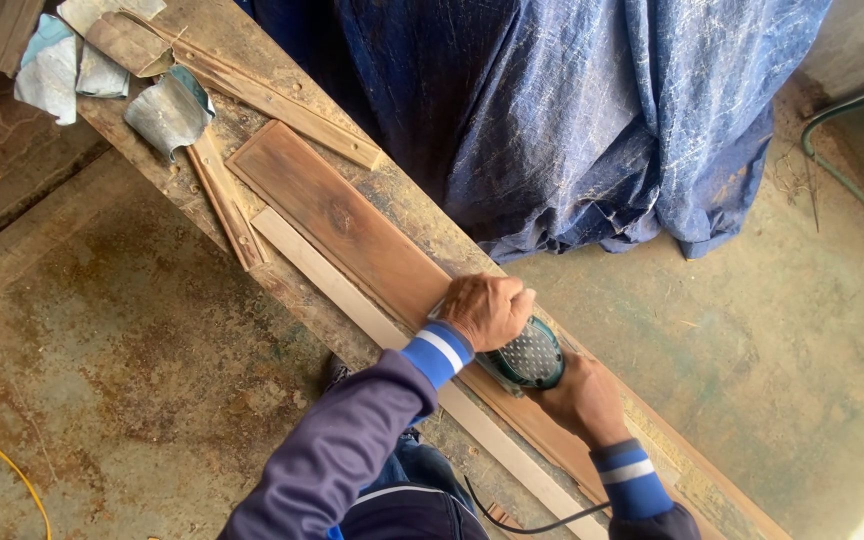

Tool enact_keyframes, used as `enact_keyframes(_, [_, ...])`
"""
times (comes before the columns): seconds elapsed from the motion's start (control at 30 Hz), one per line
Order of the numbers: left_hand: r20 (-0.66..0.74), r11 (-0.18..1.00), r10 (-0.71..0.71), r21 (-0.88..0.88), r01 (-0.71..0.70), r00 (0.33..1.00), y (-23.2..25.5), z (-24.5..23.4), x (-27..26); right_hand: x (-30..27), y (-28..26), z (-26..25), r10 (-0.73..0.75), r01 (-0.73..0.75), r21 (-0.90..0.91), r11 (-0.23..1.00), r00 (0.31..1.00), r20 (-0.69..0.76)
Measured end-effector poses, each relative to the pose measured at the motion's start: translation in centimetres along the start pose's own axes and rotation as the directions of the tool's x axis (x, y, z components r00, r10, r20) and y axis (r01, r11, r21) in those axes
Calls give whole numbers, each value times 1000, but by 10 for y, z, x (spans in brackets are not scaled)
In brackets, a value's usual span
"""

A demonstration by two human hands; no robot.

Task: Sanding a long wooden board using an electric orbital sander.

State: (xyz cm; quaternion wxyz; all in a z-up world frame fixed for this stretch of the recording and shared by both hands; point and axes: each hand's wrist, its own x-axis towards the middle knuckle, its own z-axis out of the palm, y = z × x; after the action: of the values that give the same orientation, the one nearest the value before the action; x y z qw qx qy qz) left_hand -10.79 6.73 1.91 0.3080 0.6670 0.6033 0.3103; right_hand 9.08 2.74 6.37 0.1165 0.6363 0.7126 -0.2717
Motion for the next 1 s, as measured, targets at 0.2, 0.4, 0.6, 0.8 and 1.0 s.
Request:
enact_keyframes(0.2, [99, 996, -17, -84, 26, 995, 58, 70, -16, -33, 88, 5, 136, -137, 8, 991, 987, 83])
enact_keyframes(0.4, [45, 988, 91, -129, -85, 995, 117, 124, -45, -83, 160, 11, 277, -279, 4, 960, 956, 97])
enact_keyframes(0.6, [111, 980, 71, -193, -48, 991, 152, 158, -67, -113, 227, 28, 372, -370, -43, 928, 924, 84])
enact_keyframes(0.8, [56, 984, 51, -175, -41, 997, 150, 166, -64, -103, 226, 23, 394, -389, -64, 919, 914, 97])
enact_keyframes(1.0, [95, 981, 34, -193, -16, 995, 121, 134, -39, -69, 190, 9, 252, -249, -43, 967, 963, 97])
